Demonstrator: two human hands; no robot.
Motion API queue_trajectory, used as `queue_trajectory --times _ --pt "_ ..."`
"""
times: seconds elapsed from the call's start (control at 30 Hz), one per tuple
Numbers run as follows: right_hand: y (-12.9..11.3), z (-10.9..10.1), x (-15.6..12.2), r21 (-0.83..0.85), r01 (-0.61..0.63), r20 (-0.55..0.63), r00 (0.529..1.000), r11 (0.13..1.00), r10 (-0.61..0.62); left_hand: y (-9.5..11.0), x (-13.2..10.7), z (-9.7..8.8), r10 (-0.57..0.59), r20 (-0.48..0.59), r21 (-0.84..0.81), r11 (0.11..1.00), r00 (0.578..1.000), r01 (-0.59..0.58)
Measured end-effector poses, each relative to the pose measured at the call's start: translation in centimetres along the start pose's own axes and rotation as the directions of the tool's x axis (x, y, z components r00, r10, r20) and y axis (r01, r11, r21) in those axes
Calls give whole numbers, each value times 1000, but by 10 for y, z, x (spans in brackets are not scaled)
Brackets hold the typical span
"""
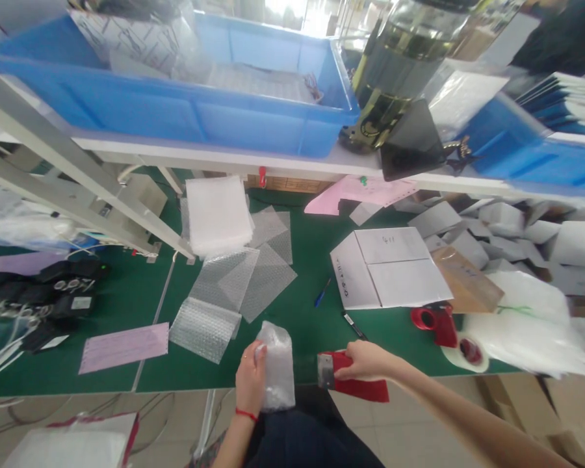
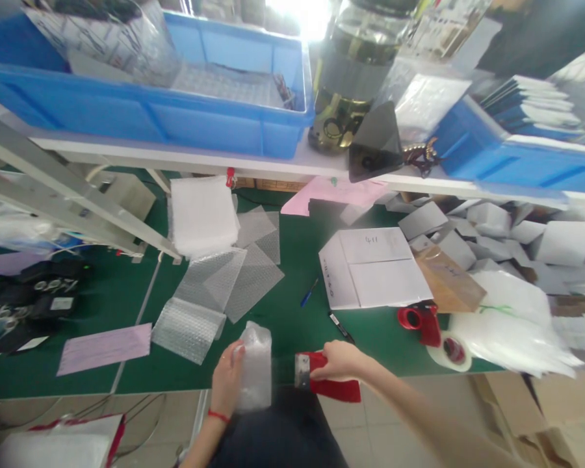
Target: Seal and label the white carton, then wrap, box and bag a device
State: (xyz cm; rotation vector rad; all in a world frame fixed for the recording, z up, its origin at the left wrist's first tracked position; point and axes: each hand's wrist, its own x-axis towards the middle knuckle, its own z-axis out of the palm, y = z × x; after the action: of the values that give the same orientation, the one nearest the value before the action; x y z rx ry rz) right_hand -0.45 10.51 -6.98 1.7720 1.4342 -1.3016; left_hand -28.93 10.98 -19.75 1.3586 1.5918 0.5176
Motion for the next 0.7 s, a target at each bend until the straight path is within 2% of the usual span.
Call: queue_trajectory --times 0.1,0.2,0.3,0.4,0.47,0.6,0.7 --pt "3 15 23 0 -35 -19 999 999 35 0 3 -4 -12 9 -11 1000 1000 12" --pt "-18 31 52 23 -12 -9 1000 1000 12 -2 6 -13 -31 21 -25 999 999 31" --pt "-42 36 70 35 37 13 999 999 -37 -9 11 -27 -51 45 -47 997 998 54" --pt "-55 30 71 30 71 25 997 997 -72 -24 21 -37 -53 70 -67 996 996 58" --pt "-60 24 64 21 81 26 996 996 -82 -36 29 -37 -43 74 -67 997 996 48" --pt "-73 19 51 -30 57 -9 998 998 -58 -54 37 -24 -2 -3 4 1000 1000 2" --pt "-86 21 47 -71 45 -26 999 996 -47 -53 31 -12 52 -80 69 997 995 -46"
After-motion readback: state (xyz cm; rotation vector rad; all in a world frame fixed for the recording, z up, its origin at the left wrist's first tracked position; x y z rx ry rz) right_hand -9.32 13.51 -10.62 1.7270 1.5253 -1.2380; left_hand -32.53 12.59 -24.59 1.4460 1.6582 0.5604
